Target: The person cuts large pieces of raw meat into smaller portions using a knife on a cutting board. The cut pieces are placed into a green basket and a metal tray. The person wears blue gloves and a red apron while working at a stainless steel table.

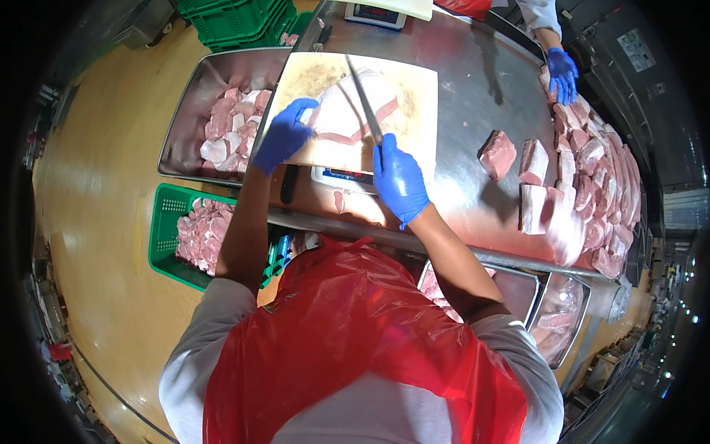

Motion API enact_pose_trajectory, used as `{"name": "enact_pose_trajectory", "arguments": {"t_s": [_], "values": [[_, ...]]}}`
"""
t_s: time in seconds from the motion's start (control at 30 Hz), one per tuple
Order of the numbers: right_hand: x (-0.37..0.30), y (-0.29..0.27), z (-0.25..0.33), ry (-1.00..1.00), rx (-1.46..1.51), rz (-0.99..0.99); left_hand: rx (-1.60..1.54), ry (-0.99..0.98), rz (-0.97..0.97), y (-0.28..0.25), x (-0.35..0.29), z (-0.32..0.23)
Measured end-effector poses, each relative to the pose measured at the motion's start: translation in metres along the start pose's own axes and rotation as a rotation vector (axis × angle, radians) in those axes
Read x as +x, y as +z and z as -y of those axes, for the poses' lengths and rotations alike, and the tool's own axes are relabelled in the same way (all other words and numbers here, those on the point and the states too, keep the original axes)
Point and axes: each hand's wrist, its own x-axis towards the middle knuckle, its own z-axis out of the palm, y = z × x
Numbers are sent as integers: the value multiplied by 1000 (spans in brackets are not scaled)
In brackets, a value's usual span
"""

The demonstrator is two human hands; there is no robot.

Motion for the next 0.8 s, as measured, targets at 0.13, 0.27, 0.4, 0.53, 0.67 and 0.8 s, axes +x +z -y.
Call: {"name": "enact_pose_trajectory", "arguments": {"t_s": [0.13, 0.27, 0.4, 0.53, 0.67, 0.8], "values": [[3, 24, 14, -40, -100, 123, 114, 109, -353, 27, -33, -24], [38, 42, 48, -87, -134, 194, 195, 100, -441, 36, -36, -22], [40, 43, 49, -64, -268, 331, 195, 124, -536, 38, -32, -8], [-19, 9, 16, 20, -456, 538, 222, 3, -555, 28, -40, -4], [-42, -60, 17, 89, -615, 771, 169, -288, -536, -1, -55, 8], [-32, -52, 38, -92, -326, 481, -30, -168, -585, 2, -41, 6]]}}
